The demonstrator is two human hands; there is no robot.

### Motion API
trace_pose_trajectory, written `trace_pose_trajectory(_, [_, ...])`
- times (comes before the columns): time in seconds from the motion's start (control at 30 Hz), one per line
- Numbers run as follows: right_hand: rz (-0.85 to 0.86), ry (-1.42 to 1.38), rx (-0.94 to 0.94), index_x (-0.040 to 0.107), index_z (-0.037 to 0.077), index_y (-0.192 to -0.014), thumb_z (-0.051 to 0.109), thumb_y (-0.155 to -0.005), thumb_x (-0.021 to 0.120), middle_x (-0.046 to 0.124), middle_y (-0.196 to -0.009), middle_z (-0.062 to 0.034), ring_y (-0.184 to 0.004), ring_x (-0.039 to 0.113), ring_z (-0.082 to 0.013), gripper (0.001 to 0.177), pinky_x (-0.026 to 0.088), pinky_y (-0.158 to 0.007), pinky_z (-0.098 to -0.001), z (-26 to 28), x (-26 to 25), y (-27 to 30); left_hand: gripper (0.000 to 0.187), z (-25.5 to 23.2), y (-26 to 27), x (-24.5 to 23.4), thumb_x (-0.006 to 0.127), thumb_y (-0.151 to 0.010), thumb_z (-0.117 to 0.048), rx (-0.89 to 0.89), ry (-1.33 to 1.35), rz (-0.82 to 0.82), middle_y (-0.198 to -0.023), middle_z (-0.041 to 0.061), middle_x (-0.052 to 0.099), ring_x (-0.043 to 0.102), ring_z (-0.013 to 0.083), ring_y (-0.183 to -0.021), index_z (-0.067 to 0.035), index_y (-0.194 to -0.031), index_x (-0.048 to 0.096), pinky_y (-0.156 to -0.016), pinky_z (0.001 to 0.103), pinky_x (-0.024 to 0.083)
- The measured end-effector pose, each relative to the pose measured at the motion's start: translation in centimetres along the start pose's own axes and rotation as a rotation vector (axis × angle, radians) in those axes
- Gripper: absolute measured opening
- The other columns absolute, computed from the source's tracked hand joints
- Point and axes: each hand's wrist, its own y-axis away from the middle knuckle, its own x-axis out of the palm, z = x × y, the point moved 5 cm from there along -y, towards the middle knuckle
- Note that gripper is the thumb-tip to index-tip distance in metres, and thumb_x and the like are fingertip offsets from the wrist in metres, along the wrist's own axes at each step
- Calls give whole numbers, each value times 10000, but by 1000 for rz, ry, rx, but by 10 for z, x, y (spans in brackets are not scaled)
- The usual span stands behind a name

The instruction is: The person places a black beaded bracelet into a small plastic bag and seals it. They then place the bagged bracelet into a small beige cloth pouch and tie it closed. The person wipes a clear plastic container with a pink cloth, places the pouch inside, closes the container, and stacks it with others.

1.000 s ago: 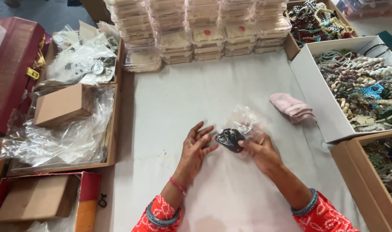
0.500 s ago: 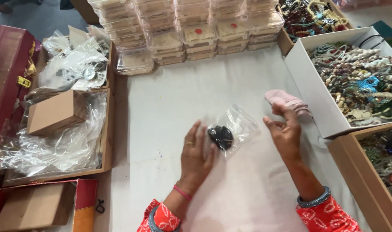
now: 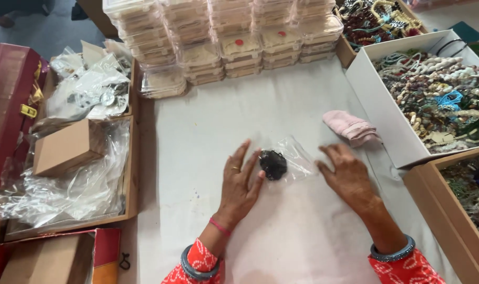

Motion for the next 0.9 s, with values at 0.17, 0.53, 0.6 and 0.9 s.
trace_pose_trajectory(0.17, [-286,51,-242,611,96,-1387,320,-1019,634,599,-1414,-111,-1287,600,-301,431,487,-1089,-420,16,-2,-6,618,-17,6,16,585,-998,-346,22,-145,32,-1654,124,302,239,351,-1529,-120,-1557,453,-1203,616,145])
trace_pose_trajectory(0.53, [-346,100,-236,535,86,-1452,372,-1021,626,485,-1555,-167,-1454,407,-328,525,323,-1195,-460,-20,9,-14,534,-4,13,9,563,-1025,-327,-101,-15,-48,-1612,134,397,311,332,-1523,-104,-1504,490,-1229,596,194])
trace_pose_trajectory(0.6, [-299,50,-252,557,87,-1423,330,-1002,634,540,-1494,-146,-1387,473,-312,492,374,-1140,-447,4,14,-9,541,-1,13,4,522,-1052,-330,-130,-43,-102,-1651,140,370,294,337,-1547,-108,-1541,458,-1239,596,185])
trace_pose_trajectory(0.9, [-56,47,1,597,149,-1422,175,-873,684,641,-1221,-58,-1102,615,-225,556,493,-963,-400,4,29,-11,605,-19,3,33,494,-998,-456,91,-285,214,-1645,35,343,240,271,-1524,-202,-1546,442,-1181,634,129])
